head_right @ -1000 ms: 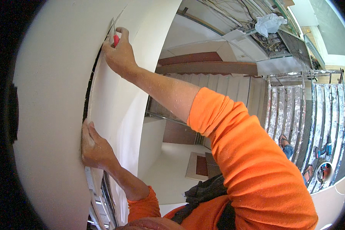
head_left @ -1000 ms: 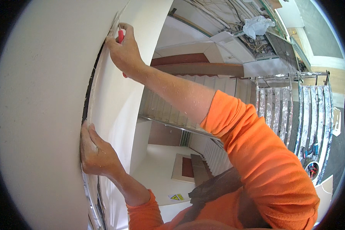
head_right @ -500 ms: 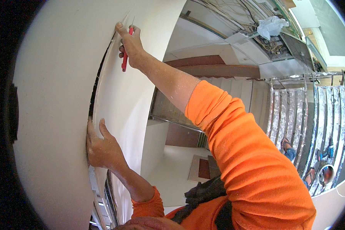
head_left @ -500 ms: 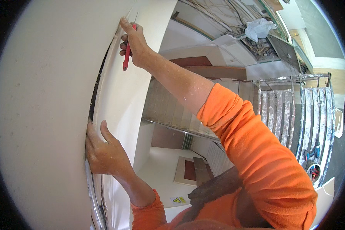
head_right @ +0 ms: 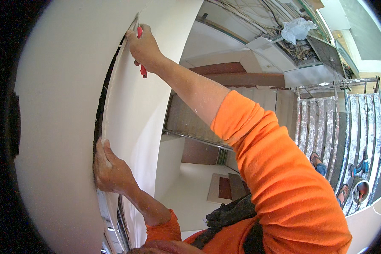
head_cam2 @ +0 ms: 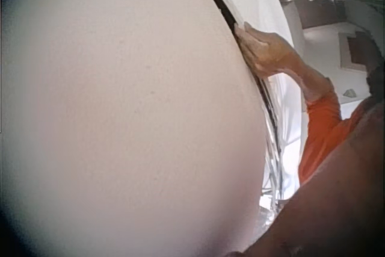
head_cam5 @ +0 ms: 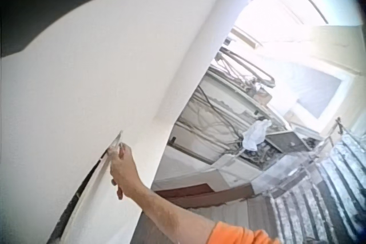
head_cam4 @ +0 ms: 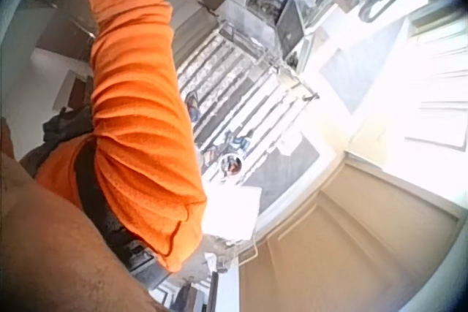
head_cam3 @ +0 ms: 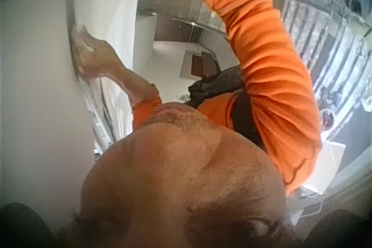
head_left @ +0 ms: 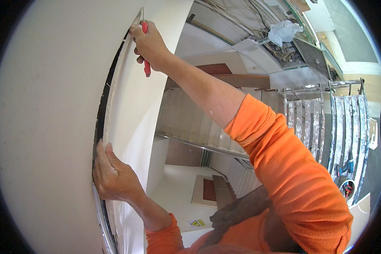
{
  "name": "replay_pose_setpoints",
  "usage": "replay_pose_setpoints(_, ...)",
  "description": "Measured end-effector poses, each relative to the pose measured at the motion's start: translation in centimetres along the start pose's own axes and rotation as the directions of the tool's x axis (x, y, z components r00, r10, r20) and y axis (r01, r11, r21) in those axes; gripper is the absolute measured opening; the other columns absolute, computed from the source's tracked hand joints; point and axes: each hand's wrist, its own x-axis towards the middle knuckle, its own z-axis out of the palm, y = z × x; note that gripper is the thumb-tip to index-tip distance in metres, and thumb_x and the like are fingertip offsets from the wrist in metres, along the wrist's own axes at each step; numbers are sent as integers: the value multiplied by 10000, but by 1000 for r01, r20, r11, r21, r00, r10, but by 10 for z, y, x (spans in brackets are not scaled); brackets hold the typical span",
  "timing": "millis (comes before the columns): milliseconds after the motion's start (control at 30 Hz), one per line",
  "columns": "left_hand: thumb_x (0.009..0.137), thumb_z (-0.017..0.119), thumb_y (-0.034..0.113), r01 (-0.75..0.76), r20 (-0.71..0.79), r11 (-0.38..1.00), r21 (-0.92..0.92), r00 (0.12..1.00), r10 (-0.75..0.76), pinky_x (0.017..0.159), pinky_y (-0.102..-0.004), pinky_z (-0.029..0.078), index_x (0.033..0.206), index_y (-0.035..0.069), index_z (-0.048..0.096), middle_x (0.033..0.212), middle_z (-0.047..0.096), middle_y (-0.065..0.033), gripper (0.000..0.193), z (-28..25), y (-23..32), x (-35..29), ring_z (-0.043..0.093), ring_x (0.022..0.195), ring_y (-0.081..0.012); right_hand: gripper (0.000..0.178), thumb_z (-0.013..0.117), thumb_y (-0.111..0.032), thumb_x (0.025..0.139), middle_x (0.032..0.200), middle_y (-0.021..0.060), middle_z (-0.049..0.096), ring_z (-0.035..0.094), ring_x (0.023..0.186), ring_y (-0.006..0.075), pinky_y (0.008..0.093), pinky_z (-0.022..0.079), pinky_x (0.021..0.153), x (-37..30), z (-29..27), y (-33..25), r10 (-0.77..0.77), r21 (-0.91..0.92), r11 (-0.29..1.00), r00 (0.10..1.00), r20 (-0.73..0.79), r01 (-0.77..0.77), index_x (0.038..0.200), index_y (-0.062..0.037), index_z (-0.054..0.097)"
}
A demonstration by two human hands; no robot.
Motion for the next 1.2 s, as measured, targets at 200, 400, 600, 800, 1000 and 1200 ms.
replay_pose_setpoints(200, 946, 746, 228, -40, -32, 999, -17, 999, 40, 664, -327, 582, 1024, 104, 805, 903, 801, -35, 158, 3, 2, 2, 753, 774, -204, 542, 644, -318, 968, 860, 53, 484, 475, 638, 148, 336, 436, 509, 7, -12, -20, 99, -54, 994, 995, 3, -99, 1346, 14, 443)
replay_pose_setpoints(400, 940, 751, 227, -61, -30, 998, 8, 998, 62, 657, -319, 578, 1019, 101, 804, 909, 800, -27, 157, 2, 3, 0, 744, 762, -201, 683, 638, -262, 943, 771, 44, 489, 430, 570, 126, 317, 377, 485, 2, -3, -15, 51, -13, 999, 997, -61, -52, 1483, 46, 354)
replay_pose_setpoints(600, 935, 755, 214, -103, -22, 995, 7, 994, 103, 648, -313, 573, 1024, 101, 802, 905, 800, -36, 151, 1, 0, 1, 738, 744, -196, 715, 666, -251, 899, 728, 60, 526, 403, 501, 120, 328, 362, 443, 9, -5, -16, 4, -188, 982, 995, -97, -22, 1462, 70, 363)
replay_pose_setpoints(800, 932, 761, 204, -112, -33, 994, 11, 993, 113, 628, -311, 568, 1033, 102, 801, 884, 798, -37, 149, 3, -2, -2, 734, 731, -192, 728, 706, -266, 880, 760, 98, 575, 518, 557, 143, 338, 432, 469, 18, -8, -18, -73, -356, 934, 990, -122, 25, 1410, 121, 389)
replay_pose_setpoints(1000, 928, 766, 183, -153, -41, 988, 29, 987, 154, 611, -304, 562, 1039, 101, 803, 874, 795, -39, 143, 1, -1, 1, 729, 724, -185, 688, 707, -294, 863, 1119, 307, 644, 707, 997, 373, 443, 580, 840, 14, -9, -23, -1, -344, 938, 994, -109, -37, 1310, 140, 413)
replay_pose_setpoints(1200, 927, 766, 184, -166, -44, 986, 13, 985, 166, 625, -317, 574, 1048, 99, 802, 879, 795, -42, 152, 6, 0, -2, 730, 718, -190, 682, 706, -291, 863, 1127, 318, 638, 701, 999, 394, 449, 587, 848, 9, -5, -27, -18, -349, 936, 991, -136, -31, 1302, 138, 407)
